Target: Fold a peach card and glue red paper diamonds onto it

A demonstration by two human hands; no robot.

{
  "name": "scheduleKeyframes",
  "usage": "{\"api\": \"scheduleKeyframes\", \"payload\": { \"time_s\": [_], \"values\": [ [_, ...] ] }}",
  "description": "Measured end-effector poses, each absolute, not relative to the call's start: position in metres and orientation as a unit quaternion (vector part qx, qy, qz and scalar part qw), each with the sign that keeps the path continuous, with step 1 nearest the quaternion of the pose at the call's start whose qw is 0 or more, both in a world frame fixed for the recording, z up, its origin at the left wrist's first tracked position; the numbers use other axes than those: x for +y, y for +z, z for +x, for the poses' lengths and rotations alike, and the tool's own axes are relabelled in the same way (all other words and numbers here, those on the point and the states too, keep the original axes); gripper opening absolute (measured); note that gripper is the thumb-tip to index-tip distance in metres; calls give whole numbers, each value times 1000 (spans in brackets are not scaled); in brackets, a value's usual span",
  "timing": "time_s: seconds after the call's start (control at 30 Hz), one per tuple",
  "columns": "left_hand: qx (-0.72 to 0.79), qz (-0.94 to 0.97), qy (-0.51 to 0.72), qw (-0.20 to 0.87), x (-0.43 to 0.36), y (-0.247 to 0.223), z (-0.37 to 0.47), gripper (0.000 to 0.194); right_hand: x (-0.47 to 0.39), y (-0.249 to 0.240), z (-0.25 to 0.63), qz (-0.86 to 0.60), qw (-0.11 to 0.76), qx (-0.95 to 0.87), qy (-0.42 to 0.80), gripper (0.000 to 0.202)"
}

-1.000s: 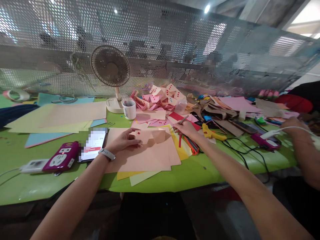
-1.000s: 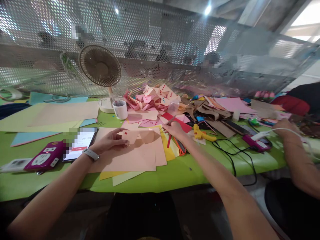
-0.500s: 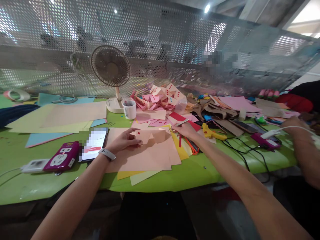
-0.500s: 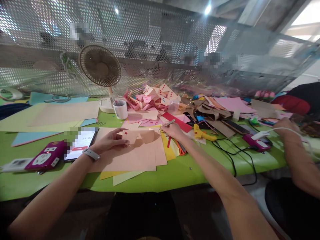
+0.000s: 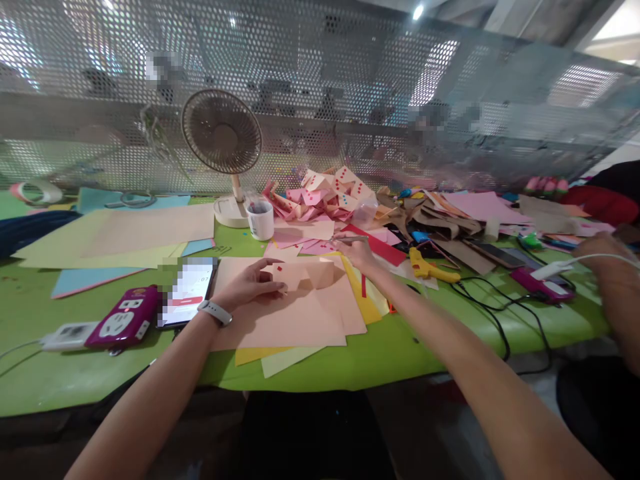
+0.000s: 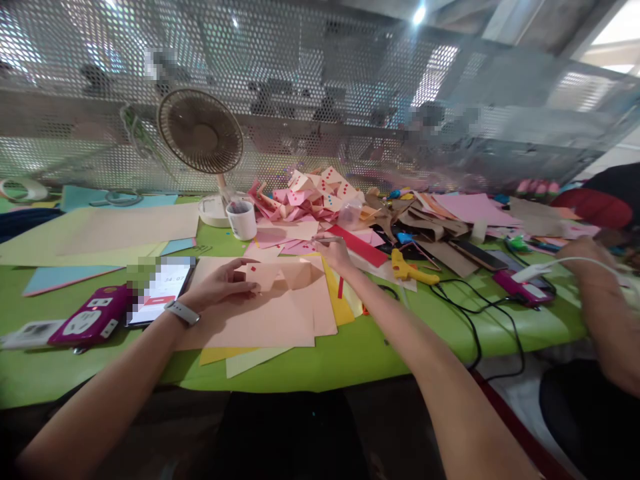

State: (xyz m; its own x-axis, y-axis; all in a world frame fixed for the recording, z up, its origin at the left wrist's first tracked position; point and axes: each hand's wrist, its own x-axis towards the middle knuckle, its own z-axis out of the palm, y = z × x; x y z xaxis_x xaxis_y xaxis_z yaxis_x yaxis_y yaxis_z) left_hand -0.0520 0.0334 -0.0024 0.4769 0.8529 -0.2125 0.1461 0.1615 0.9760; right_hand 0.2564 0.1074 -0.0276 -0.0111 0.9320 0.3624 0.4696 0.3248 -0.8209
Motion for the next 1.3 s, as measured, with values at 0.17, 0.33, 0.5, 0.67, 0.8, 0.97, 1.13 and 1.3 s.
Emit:
{"api": "scheduleKeyframes", "payload": {
  "time_s": [0.17, 0.33, 0.5, 0.67, 0.8, 0.97, 1.13, 1.3],
  "values": [
    [426, 587, 279, 629, 34, -2, -52, 63, 106, -40, 253, -512, 456, -685, 247, 23],
    [433, 578, 276, 634, 32, 2, -50, 64, 106, -41, 252, -518, 445, -693, 231, 23],
    [438, 578, 272, 632, 33, 2, -50, 66, 111, -38, 251, -518, 436, -704, 213, 22],
    [438, 582, 272, 629, 34, 1, -50, 67, 112, -33, 250, -510, 425, -719, 204, 17],
    [437, 584, 269, 629, 34, 1, -50, 67, 115, -33, 249, -509, 418, -725, 202, 16],
    [440, 584, 270, 626, 33, 2, -50, 66, 123, -36, 250, -507, 416, -723, 217, 15],
    [444, 580, 267, 629, 32, 4, -49, 67, 131, -37, 253, -500, 409, -723, 245, 15],
    [447, 581, 268, 625, 33, 2, -50, 67, 137, -39, 258, -496, 405, -725, 255, 14]
  ]
}}
